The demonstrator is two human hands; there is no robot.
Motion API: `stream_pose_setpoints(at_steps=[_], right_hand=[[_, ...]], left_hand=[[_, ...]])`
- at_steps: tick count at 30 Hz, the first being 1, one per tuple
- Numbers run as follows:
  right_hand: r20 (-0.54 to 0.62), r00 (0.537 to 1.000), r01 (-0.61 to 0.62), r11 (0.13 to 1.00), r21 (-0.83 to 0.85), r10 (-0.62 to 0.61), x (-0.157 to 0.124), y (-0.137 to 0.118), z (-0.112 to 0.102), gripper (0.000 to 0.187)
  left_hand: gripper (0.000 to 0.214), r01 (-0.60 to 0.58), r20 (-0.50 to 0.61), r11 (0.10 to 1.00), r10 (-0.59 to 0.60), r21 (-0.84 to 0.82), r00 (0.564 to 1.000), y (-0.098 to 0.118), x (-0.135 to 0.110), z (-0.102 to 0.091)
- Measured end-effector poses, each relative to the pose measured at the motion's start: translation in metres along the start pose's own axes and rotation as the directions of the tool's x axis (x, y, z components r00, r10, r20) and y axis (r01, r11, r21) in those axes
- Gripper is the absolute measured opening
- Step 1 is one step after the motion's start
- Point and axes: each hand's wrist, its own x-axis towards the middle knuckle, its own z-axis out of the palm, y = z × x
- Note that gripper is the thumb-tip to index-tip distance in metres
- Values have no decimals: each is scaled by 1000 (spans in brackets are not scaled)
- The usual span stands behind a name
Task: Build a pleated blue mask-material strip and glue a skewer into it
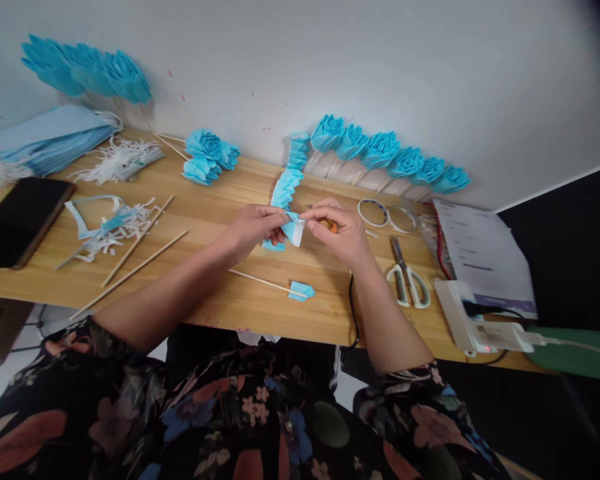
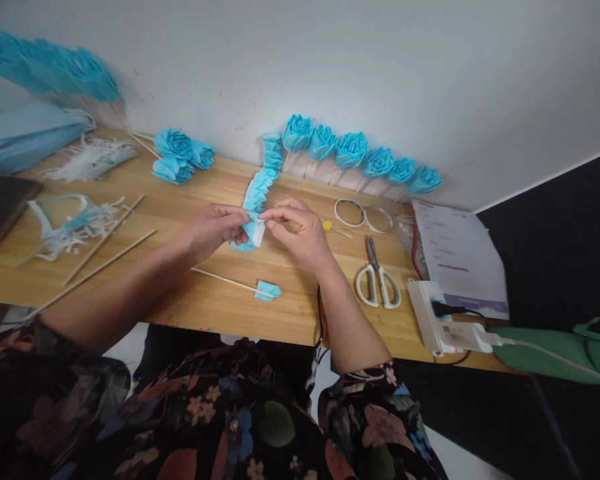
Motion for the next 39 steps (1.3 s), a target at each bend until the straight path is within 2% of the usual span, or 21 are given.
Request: stream_pose_setpoints(at_steps=[8,14,21,26,32,39], right_hand=[[19,999,27,999,-19,-26,-1,0,-1,19],[42,999,25,998,-55,-23,-2,-3,-3,20],[9,998,59,998,-31,-59,-3,-5,-2,29],[-1,990,142,978,-155,-144,-3,-5,0,27],[32,950,300,883,-361,-310,-2,0,0,24],[89,924,368,805,-465,-371,-3,5,-3,23]], left_hand=[[27,10,17,998,-9,-60,1000,2,-1,0],[20,15,54,991,-8,-130,999,-1,1,-3],[18,1,69,985,11,-173,998,-4,3,-4],[18,19,95,978,0,-208,995,-4,5,-6],[16,58,103,965,-32,-257,994,-4,6,-7],[16,102,123,946,-67,-306,990,-2,7,-7]])
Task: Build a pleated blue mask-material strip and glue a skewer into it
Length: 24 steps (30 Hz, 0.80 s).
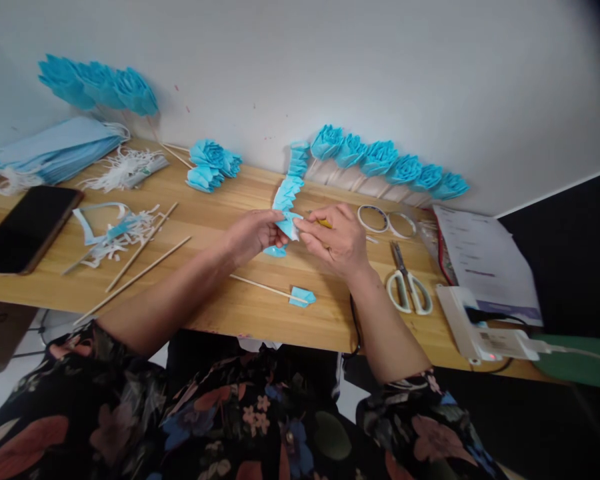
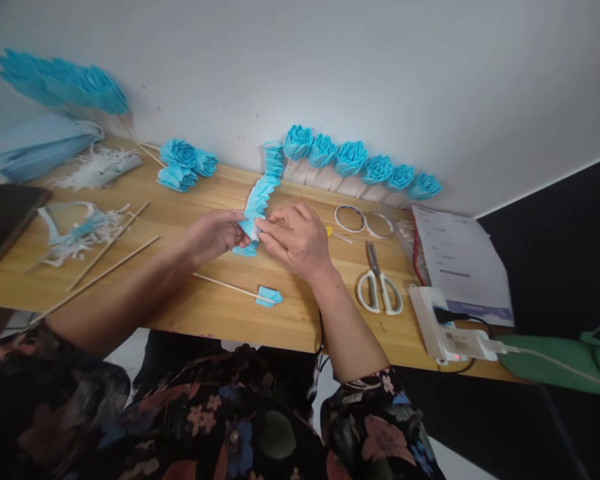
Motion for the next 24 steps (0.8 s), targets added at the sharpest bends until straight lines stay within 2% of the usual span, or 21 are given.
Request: stream_pose_setpoints(at_steps=[3,7,12,16,20,22,24], right_hand=[[-19,1000,18,1000,-6,-19,0,0,0,22],[13,999,-31,1000,2,31,0,1,0,21],[1,1000,4,1000,-4,-4,-1,2,0,22],[29,999,-41,998,44,39,0,-1,2,22],[-8,986,-161,953,257,169,2,-10,2,29],[-44,954,-256,886,387,295,3,-13,0,35],[-43,904,-352,796,493,426,3,-13,0,36]], left_hand=[[23,23,5,1000,-23,-16,1000,3,0,2],[34,6,12,1000,-6,-5,1000,3,0,5],[21,-43,28,999,43,27,999,-2,0,1],[15,-62,20,996,61,59,998,-4,1,-2],[12,-62,-76,994,69,88,995,-4,3,-2],[16,-64,-113,992,76,106,991,-3,2,-1],[19,-61,-123,991,75,117,990,-2,1,0]])
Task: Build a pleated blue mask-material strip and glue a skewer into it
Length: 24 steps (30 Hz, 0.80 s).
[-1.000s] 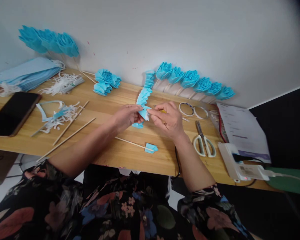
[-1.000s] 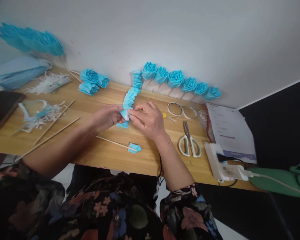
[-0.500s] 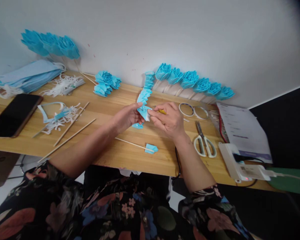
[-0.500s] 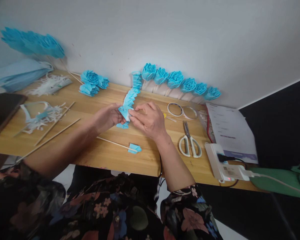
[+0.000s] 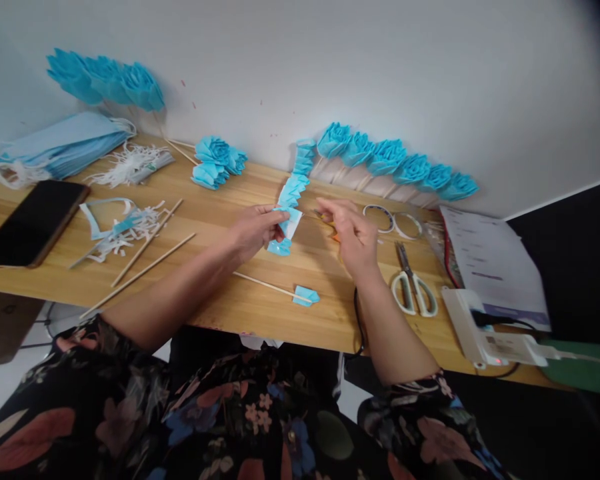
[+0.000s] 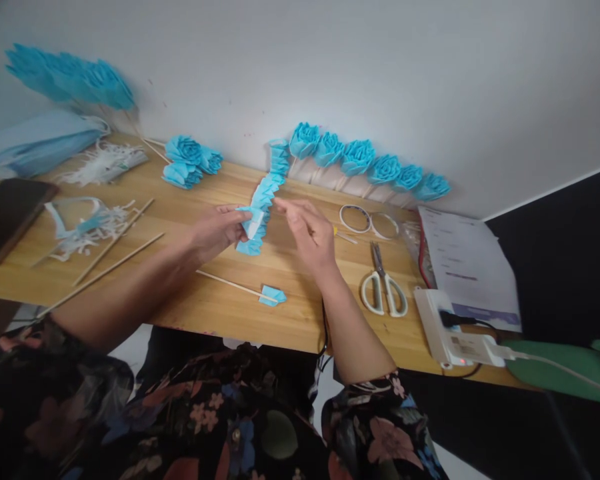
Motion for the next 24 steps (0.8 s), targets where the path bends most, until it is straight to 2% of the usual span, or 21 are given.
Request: stream_pose_setpoints(at_steps=[2,5,9,12,14,19,21,24], right_hand=[[-5,992,-123,989,84,124,0,3,1,37],[81,963,-266,949,168,256,0,12,4,48],[202,932,-342,913,223,300,-1,19,8,52],[241,920,-363,903,229,309,-2,19,10,50],[231,917,-378,891,250,325,-2,18,11,46],[167,912,-411,841,353,375,0,11,11,40],[149,906,-423,825,375,397,1,9,10,38],[128,894,-442,798,410,429,2,12,9,37]], left_hand=[[19,4,15,1000,-4,5,1000,1,-1,1],[18,-1,58,1000,0,21,998,0,-3,4],[11,-35,57,996,31,82,998,-2,-5,5],[7,-76,53,982,68,170,996,-3,-6,4],[11,-94,82,977,80,189,993,-4,-7,3],[65,-75,175,995,62,71,983,-2,-8,1],[68,-71,204,997,64,29,977,-1,-8,1],[55,-80,200,996,84,-30,976,1,-8,1]])
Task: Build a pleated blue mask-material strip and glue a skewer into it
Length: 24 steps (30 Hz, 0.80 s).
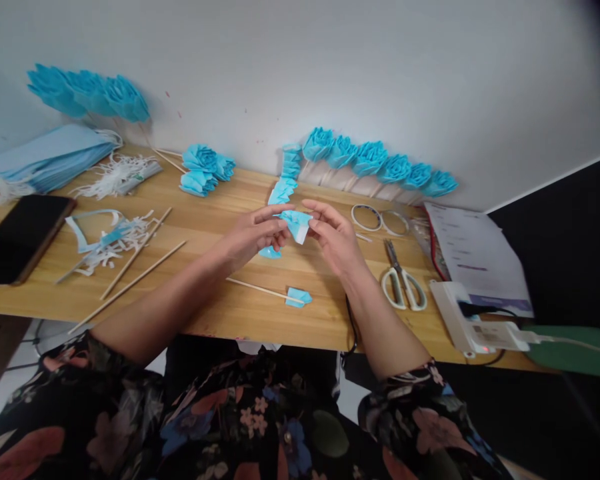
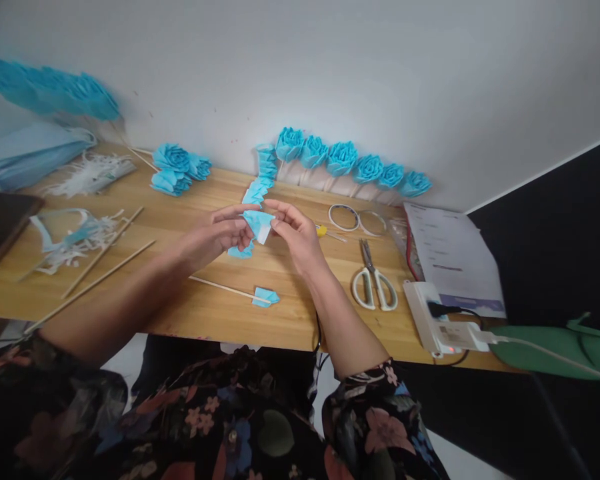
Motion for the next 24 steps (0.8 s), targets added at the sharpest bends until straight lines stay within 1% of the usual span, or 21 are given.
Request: stream_pose_setpoints(at_steps=[3,5,8,11,13,15,17,18,21,24], right_hand=[[-3,1000,-15,1000,24,15,1,3,-2,38],[15,1000,-21,1000,21,21,1,3,-2,40],[34,999,-43,999,28,42,-2,1,2,38],[47,995,-91,995,39,89,-4,-2,5,34],[21,996,-89,996,11,89,-3,-2,3,35],[-45,998,-39,998,-56,36,-2,-3,0,37],[-96,994,35,985,-166,-52,-1,-4,-3,37],[-105,989,77,970,-230,-103,-1,-5,-4,35],[-64,958,228,881,-415,-278,-4,-8,-3,22],[15,910,360,772,-524,-414,-7,-10,0,12]], left_hand=[[37,-10,-48,1000,10,-9,999,0,1,0],[30,-8,-68,1000,9,15,998,-1,3,0],[30,-2,-83,998,8,65,997,-2,4,-1],[28,0,-125,995,12,97,992,-2,6,-2],[26,-4,-149,995,19,97,989,-1,6,-1],[24,-6,-165,995,21,96,986,0,5,-1],[23,1,-174,994,18,106,985,1,5,0],[23,3,-177,994,18,113,984,1,4,1],[24,-3,-187,988,32,152,982,0,4,1],[28,-24,-190,975,67,220,979,-1,4,0]])
